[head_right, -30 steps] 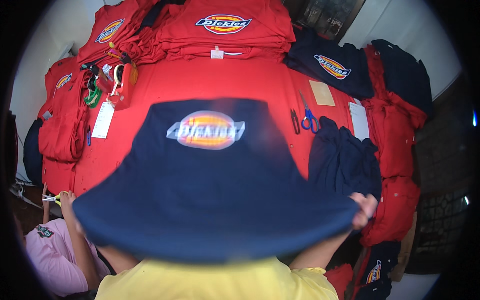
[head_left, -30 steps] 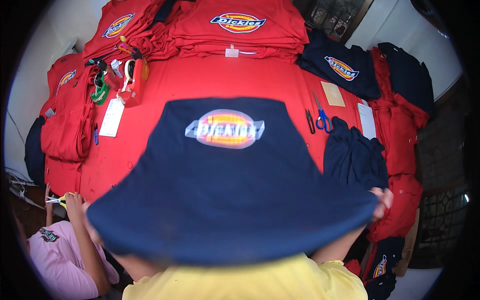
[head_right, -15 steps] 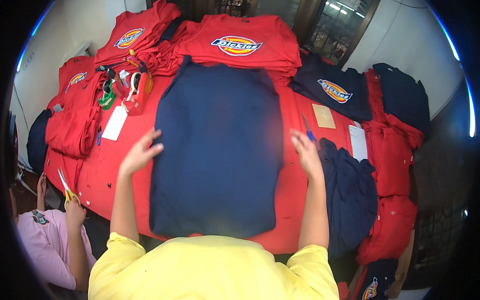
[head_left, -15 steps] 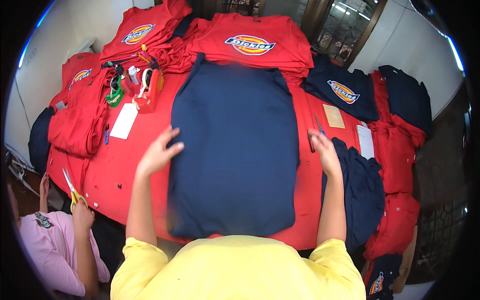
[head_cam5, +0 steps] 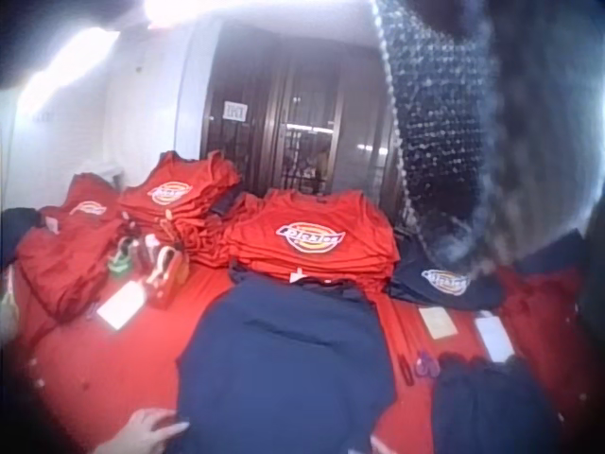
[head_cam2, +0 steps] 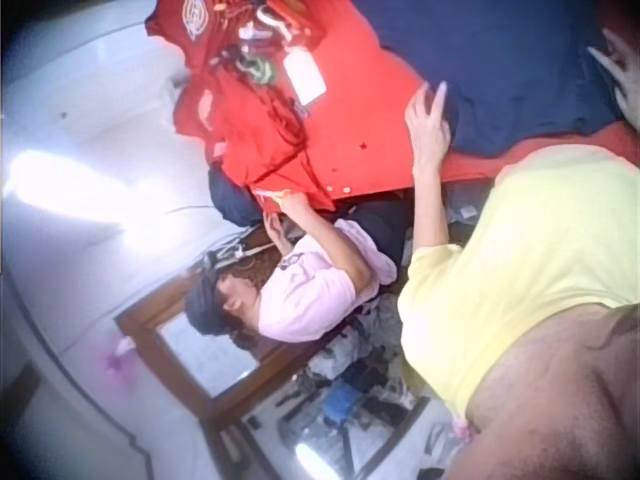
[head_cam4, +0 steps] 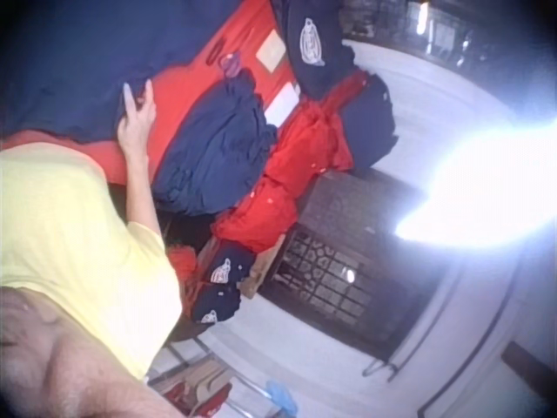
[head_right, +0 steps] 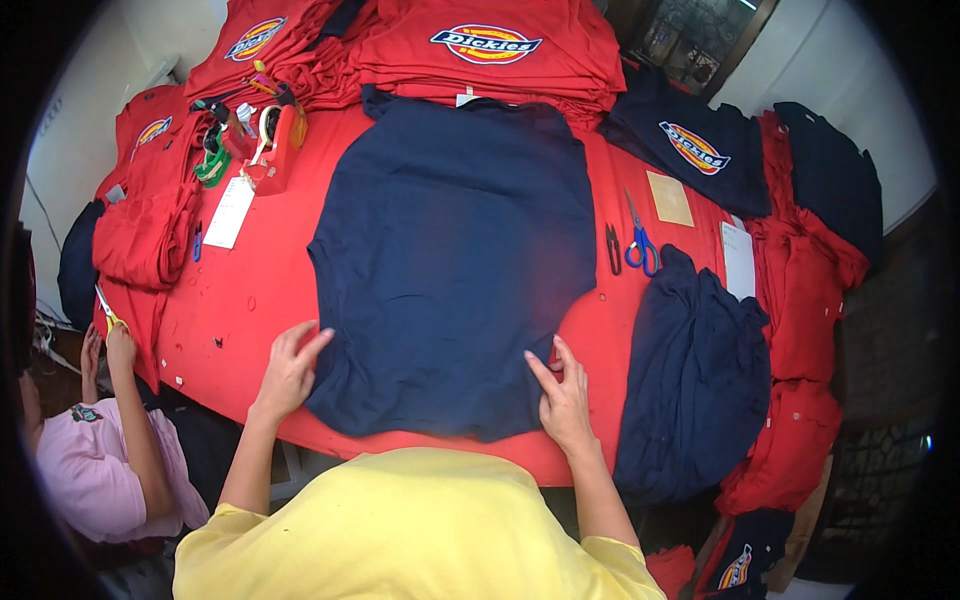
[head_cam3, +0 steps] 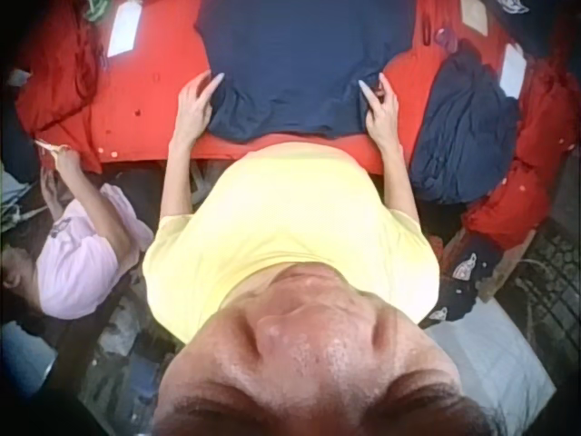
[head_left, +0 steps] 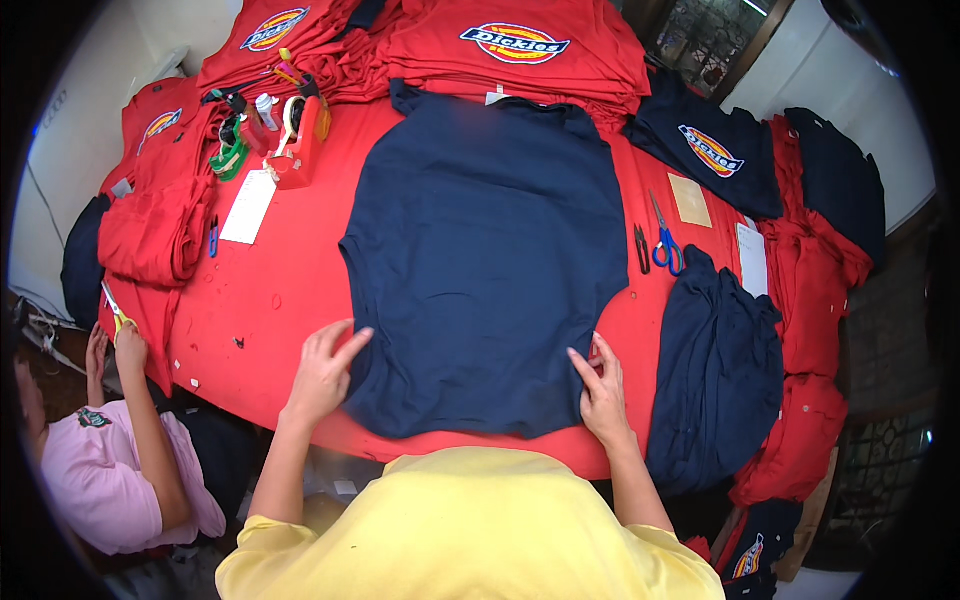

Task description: The person folds a navy blue tank top by turning it over, aligning the edges, and smoothing the fabric by hand on a red table alongside other red garments.

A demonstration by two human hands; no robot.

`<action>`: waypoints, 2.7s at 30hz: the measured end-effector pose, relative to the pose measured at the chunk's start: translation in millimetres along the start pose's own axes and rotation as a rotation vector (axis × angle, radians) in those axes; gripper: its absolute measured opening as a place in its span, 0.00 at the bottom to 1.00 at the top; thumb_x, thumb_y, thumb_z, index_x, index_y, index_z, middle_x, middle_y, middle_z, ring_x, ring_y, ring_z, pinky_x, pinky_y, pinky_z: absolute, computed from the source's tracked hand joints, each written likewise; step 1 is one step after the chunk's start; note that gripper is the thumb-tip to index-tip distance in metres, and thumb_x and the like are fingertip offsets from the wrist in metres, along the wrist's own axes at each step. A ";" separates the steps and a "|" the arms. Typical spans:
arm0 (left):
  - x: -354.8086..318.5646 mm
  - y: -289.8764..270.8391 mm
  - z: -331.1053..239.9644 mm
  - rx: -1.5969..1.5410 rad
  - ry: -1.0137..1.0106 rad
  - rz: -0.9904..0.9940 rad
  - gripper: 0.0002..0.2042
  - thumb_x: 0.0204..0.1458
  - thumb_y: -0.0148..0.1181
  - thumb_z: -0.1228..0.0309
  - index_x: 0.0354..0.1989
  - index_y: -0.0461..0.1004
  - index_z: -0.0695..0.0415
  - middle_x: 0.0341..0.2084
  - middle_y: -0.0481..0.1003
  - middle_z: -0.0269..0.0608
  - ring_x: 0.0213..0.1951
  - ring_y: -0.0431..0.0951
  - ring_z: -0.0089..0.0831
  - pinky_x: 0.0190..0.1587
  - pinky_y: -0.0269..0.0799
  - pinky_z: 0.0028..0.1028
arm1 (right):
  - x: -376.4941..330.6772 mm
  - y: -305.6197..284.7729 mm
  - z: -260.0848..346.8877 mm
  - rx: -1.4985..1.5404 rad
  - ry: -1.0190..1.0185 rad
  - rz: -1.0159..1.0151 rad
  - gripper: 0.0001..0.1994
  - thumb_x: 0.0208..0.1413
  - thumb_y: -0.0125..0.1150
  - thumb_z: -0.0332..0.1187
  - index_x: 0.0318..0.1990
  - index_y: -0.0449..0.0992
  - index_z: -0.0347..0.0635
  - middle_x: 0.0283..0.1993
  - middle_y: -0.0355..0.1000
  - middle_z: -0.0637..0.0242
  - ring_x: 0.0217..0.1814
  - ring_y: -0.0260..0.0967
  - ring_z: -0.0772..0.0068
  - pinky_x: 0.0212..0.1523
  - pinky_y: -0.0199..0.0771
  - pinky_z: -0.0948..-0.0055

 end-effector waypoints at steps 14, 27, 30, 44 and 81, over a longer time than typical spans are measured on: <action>32.1 -58.1 -37.1 -0.448 -0.139 0.910 0.18 0.39 0.49 0.82 0.41 0.77 0.62 0.30 0.80 0.43 0.37 0.79 0.37 0.46 0.73 0.30 | 34.5 -103.4 4.7 0.372 0.087 0.896 0.12 0.43 0.59 0.25 0.38 0.78 0.36 0.35 0.75 0.63 0.43 0.68 0.61 0.47 0.69 0.68; 12.1 -13.7 71.4 -0.868 -0.777 0.080 0.24 0.57 0.57 0.60 0.52 0.69 0.70 0.35 0.74 0.38 0.37 0.71 0.23 0.39 0.68 0.24 | 43.2 -40.1 -78.4 0.267 0.593 0.029 0.20 0.57 0.59 0.41 0.48 0.74 0.32 0.44 0.75 0.54 0.45 0.73 0.64 0.49 0.70 0.69; -24.4 -5.1 69.7 -0.892 -0.737 0.084 0.18 0.49 0.64 0.72 0.48 0.71 0.68 0.31 0.73 0.33 0.33 0.70 0.20 0.37 0.67 0.22 | 20.4 -33.4 -86.1 0.411 0.612 -0.073 0.16 0.54 0.62 0.34 0.46 0.76 0.31 0.42 0.73 0.59 0.38 0.71 0.71 0.44 0.70 0.74; -33.2 -16.3 51.2 -0.420 -0.607 0.054 0.09 0.46 0.64 0.76 0.31 0.73 0.69 0.28 0.70 0.41 0.32 0.73 0.26 0.36 0.70 0.25 | 27.6 -47.2 -79.2 0.437 0.550 -0.173 0.05 0.48 0.65 0.22 0.31 0.75 0.30 0.38 0.70 0.65 0.34 0.68 0.78 0.37 0.68 0.79; 65.6 -124.5 25.0 -0.704 -0.185 -0.629 0.06 0.56 0.58 0.73 0.36 0.76 0.64 0.32 0.75 0.32 0.36 0.71 0.18 0.43 0.66 0.21 | 73.1 -151.0 -40.2 0.716 0.326 -0.576 0.04 0.59 0.57 0.25 0.40 0.75 0.37 0.31 0.72 0.69 0.25 0.67 0.82 0.25 0.67 0.83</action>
Point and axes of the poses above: each hand's wrist, its own x-axis towards the middle knuckle, its own y-axis out of the palm, z = x × y, the point moved 1 cm from there along x, towards the middle knuckle
